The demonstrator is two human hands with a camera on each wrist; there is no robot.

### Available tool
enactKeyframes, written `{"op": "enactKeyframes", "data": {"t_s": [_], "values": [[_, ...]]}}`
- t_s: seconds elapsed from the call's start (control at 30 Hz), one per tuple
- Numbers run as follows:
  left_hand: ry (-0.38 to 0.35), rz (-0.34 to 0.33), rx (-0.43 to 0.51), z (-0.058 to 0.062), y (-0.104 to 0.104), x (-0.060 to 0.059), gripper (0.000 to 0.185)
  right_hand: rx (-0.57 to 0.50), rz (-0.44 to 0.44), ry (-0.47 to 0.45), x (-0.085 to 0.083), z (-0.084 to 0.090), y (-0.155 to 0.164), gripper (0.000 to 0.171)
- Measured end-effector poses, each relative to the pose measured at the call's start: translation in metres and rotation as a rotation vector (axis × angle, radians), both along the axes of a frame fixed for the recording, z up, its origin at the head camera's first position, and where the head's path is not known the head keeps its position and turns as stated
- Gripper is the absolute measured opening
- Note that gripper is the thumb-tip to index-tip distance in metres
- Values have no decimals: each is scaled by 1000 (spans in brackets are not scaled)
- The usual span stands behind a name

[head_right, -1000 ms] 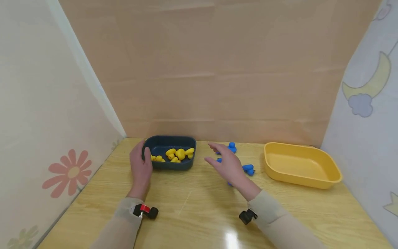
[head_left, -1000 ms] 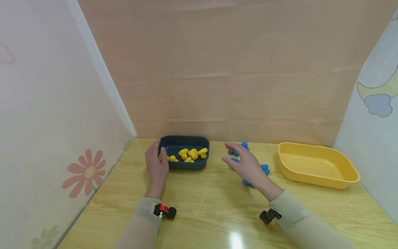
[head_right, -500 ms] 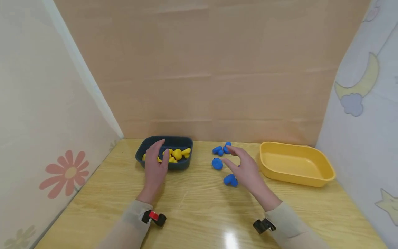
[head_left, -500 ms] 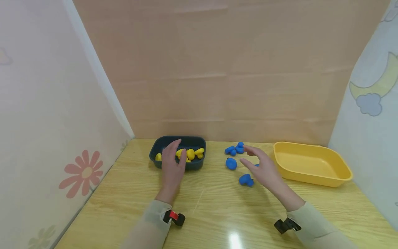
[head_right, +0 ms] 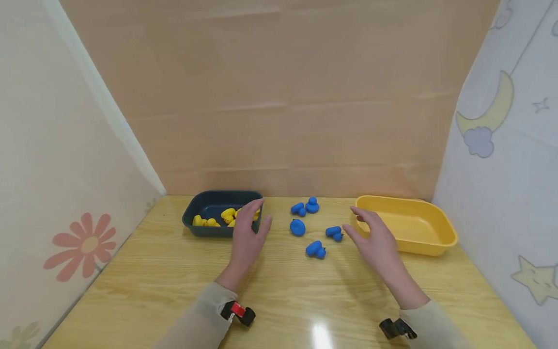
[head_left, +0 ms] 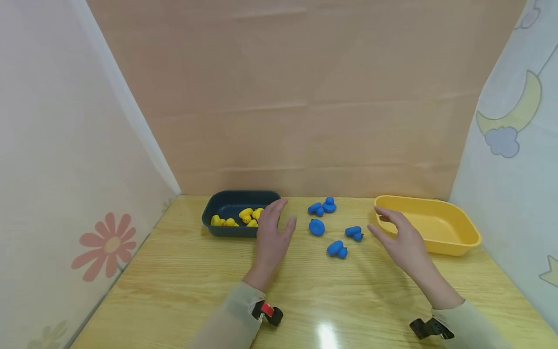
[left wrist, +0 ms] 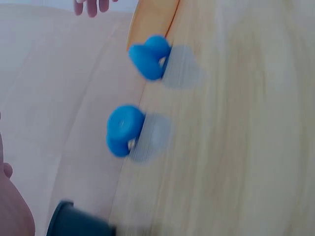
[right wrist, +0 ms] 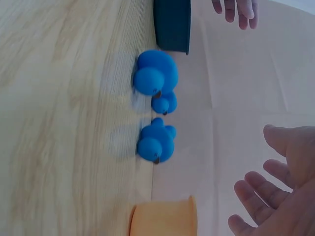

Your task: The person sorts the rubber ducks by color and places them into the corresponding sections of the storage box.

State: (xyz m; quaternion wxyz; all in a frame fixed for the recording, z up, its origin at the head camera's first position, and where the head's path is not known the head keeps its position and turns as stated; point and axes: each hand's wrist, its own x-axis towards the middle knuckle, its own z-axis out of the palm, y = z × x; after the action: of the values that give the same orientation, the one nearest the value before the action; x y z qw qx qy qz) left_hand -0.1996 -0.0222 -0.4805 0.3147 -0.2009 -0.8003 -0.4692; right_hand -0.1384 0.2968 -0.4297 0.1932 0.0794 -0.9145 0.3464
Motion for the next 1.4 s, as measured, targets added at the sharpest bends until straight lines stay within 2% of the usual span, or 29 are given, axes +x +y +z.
{"op": "enactKeyframes", "data": {"t_s": [0.17,0.33,0.63,0.73,0.83,0.97,1.17,1.3,1.4], "values": [[-17,-59,-33,0,25,4,49,0,-39,7,5,-5,21,60],[-88,-124,-77,-2,45,10,53,-10,-68,6,10,-11,40,61],[-314,-212,-119,-9,71,14,61,-34,-144,-23,21,-20,86,64],[-364,-246,-114,-11,77,17,64,-46,-185,-38,24,-24,99,64],[-375,-256,-151,-14,81,18,64,-59,-233,-36,26,-29,112,63],[-380,-238,-223,-16,85,21,62,-82,-297,-21,26,-32,127,62],[-442,-228,-291,-21,87,23,62,-100,-358,-28,21,-39,149,66],[-499,-231,-317,-22,89,25,62,-139,-358,-73,19,-43,163,76],[-523,-233,-339,-25,91,25,63,-207,-341,-152,18,-44,169,86]]}}
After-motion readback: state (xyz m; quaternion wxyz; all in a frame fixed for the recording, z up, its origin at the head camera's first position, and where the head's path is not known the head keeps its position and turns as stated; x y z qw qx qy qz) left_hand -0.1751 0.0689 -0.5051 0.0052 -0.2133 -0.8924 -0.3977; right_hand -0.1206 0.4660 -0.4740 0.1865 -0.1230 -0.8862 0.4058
